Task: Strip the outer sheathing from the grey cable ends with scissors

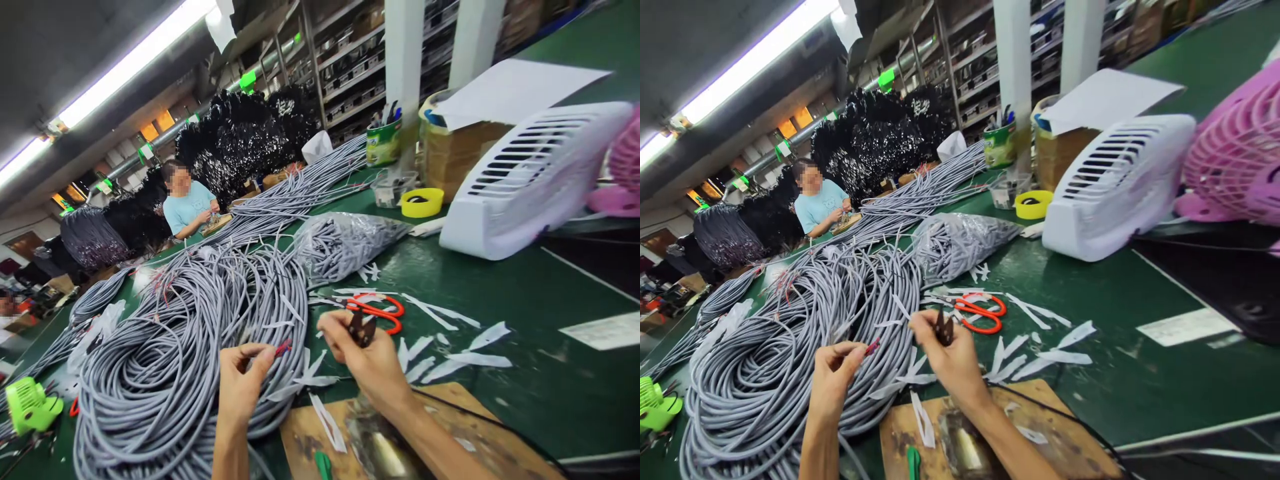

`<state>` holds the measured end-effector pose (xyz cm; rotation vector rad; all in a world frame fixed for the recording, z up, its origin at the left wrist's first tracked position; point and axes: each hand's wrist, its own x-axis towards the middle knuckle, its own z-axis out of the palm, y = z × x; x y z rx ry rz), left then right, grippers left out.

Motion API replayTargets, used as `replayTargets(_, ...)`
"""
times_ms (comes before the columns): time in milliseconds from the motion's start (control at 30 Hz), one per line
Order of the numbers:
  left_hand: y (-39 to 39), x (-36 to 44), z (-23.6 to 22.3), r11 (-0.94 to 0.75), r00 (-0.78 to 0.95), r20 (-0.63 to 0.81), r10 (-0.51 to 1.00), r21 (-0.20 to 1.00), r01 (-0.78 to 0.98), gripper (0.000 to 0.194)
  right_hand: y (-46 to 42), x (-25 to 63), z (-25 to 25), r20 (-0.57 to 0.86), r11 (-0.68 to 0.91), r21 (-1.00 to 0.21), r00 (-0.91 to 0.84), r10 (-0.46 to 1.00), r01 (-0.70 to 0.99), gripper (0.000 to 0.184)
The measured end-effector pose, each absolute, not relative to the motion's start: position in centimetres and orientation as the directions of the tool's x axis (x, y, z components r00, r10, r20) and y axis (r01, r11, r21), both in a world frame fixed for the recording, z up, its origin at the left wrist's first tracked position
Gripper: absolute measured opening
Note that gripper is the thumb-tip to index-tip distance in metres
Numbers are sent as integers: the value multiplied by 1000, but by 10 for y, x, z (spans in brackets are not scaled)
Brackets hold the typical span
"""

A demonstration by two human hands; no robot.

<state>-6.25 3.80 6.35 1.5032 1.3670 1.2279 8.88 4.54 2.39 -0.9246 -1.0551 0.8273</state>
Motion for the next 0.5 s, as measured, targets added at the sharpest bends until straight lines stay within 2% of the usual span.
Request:
replayTargets(100,37,-61,59,-204,36,206,978,907,369,24,41,84,29,395,409,-910,155,905,-71,28)
replayTargets(167,36,-58,58,-268,91,253,963,876,400,25,41,80,29,380,387,-921,113,918,-44,31)
replayTargets(233,34,-54,58,-346,121,326,938,841,417,25,42,78,25,362,368,-929,124,924,-31,37)
replayTargets(333,32,-51,57,-406,120,398,909,786,467,20,41,77,21,441,444,-896,138,887,7,39)
replayTargets(500,34,-53,53,-366,93,370,924,791,490,17,37,77,25,577,542,-816,217,787,202,30)
